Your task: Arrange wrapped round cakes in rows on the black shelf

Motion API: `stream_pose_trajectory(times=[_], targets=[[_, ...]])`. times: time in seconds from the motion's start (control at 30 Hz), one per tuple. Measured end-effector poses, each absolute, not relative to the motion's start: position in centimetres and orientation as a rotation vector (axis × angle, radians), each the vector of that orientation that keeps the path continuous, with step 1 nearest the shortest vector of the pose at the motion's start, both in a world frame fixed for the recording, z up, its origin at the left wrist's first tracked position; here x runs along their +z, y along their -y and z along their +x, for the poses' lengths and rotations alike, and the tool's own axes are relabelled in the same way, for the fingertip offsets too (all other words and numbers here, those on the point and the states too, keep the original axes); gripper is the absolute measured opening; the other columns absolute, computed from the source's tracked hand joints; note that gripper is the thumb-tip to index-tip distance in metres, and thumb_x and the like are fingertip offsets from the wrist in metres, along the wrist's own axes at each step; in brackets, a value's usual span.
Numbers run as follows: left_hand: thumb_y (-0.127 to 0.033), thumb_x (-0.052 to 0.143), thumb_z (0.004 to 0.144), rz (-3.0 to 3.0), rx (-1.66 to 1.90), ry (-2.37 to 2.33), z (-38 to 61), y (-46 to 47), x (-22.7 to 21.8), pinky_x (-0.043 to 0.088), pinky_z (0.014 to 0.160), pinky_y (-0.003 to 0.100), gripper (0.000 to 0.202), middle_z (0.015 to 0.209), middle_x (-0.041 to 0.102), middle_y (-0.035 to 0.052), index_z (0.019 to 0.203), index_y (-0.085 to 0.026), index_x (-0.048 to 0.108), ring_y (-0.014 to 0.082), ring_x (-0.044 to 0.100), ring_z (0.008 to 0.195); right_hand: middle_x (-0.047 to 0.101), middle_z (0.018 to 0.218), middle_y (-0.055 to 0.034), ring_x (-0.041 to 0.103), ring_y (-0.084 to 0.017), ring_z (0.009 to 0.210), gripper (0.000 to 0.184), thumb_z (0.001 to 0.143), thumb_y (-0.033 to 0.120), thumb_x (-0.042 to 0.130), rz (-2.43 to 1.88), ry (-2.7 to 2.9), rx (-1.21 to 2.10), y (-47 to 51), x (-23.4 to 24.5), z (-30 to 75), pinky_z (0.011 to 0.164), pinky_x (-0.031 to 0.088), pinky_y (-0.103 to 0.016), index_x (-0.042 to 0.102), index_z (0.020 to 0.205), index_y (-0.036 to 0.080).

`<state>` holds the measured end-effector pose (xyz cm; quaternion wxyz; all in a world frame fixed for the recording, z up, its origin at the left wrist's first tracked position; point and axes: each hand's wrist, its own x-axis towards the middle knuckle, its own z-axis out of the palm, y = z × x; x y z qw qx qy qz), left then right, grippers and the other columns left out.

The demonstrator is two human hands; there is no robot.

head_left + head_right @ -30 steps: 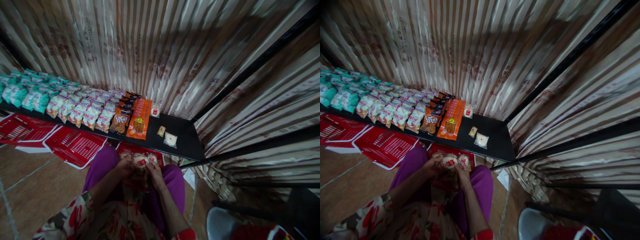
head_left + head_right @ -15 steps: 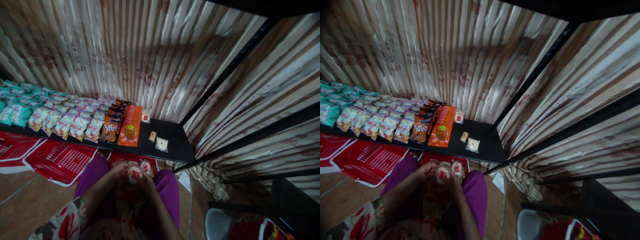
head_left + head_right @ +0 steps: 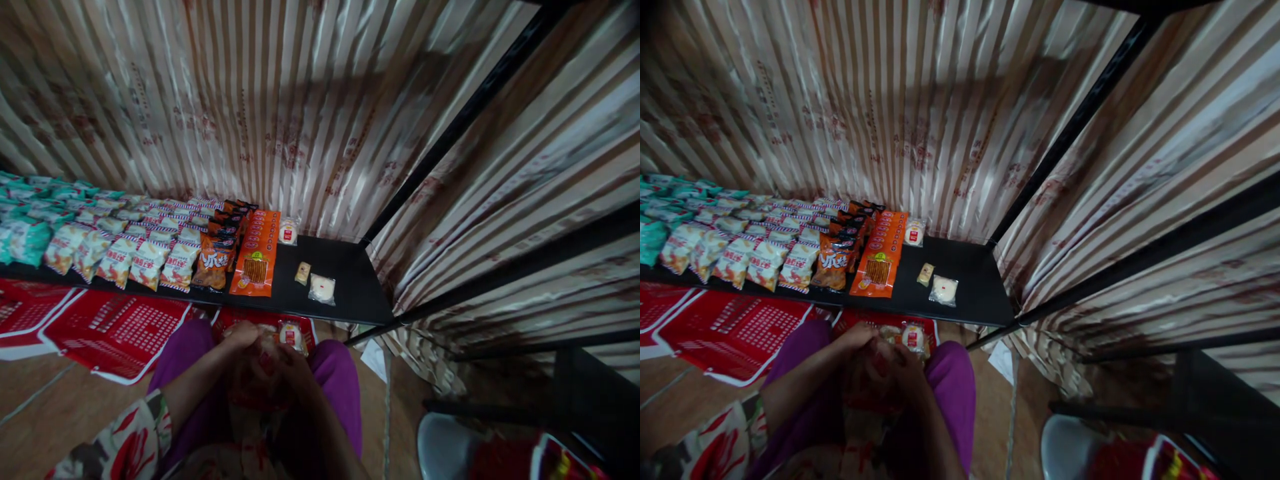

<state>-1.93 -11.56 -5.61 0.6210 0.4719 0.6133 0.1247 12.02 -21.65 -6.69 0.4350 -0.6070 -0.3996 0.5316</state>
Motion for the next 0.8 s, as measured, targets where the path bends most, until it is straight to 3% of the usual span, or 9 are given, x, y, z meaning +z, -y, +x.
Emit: stream_pose_trajectory(times=[0.1, 0.23, 0.4, 0.53, 0.67, 0.8], targets=[[-0.01, 0.058, 0.066, 1.14, 0.306, -1.403, -1.3, 11.2, -5.9, 0.03, 0.045, 0.02, 0.031, 0.033, 0.043, -0.0046, 0.038, -0.018, 0.049, 0.0115, 0.047, 0.043, 0.069, 0.095, -0.002, 0.062, -0.022, 0.088, 0.03, 0.07, 0.033, 0.062, -1.492, 1.073, 1.386, 21.6, -7.1, 12.1, 0.077, 0.047, -0.033, 0.067, 0.098, 0.023], [-0.011, 0.059, 0.065, 1.221, 0.304, -1.406, -0.6, 11.0, -5.6, 0.03, 0.046, 0.02, 0.03, 0.035, 0.043, -0.0044, 0.037, -0.018, 0.049, 0.011, 0.045, 0.044, 0.069, 0.085, -0.0036, 0.062, -0.022, 0.08, 0.026, 0.073, 0.036, 0.059, -1.546, 1.153, 1.324, 21.3, -7.8, 12.7, 0.071, 0.048, -0.033, 0.069, 0.089, 0.02], [-0.018, 0.058, 0.067, 1.309, 0.501, -1.324, 0.0, 11.2, -4.7, 0.038, 0.053, 0.02, 0.007, 0.055, 0.058, -0.0022, 0.066, -0.016, 0.065, 0.0122, 0.052, 0.055, 0.069, 0.086, -0.0041, 0.061, -0.022, 0.08, 0.03, 0.072, 0.04, 0.06, -1.509, 1.064, 1.298, 20.5, -7.5, 13.5, 0.071, 0.048, -0.032, 0.069, 0.089, 0.018], [-0.02, 0.056, 0.068, 1.313, 0.711, -1.357, 0.4, 11.4, -3.9, 0.045, 0.066, 0.024, 0.024, 0.069, 0.063, 0.0005, 0.09, -0.016, 0.064, 0.0145, 0.057, 0.069, 0.068, 0.086, -0.0049, 0.061, -0.022, 0.08, 0.034, 0.067, 0.043, 0.065, -1.484, 0.898, 1.303, 19.7, -6.9, 14.1, 0.072, 0.049, -0.033, 0.068, 0.089, 0.017], [-0.02, 0.054, 0.069, 1.451, 0.793, -1.484, 0.5, 11.5, -3.5, 0.046, 0.079, 0.03, 0.027, 0.088, 0.062, 0.0052, 0.094, -0.016, 0.062, 0.0172, 0.058, 0.082, 0.068, 0.089, -0.0046, 0.061, -0.021, 0.08, 0.037, 0.066, 0.045, 0.067, -1.355, 0.731, 1.344, 19.0, -6.5, 14.3, 0.072, 0.049, -0.032, 0.066, 0.092, 0.018], [-0.023, 0.054, 0.07, 1.482, 0.805, -1.599, 0.6, 11.7, -3.9, 0.049, 0.077, 0.033, 0.031, 0.093, 0.06, 0.007, 0.099, -0.015, 0.058, 0.0168, 0.059, 0.077, 0.068, 0.089, -0.0042, 0.062, -0.019, 0.079, 0.038, 0.065, 0.042, 0.069, -1.279, 0.567, 1.344, 18.6, -5.7, 14.3, 0.071, 0.049, -0.031, 0.065, 0.094, 0.017]])
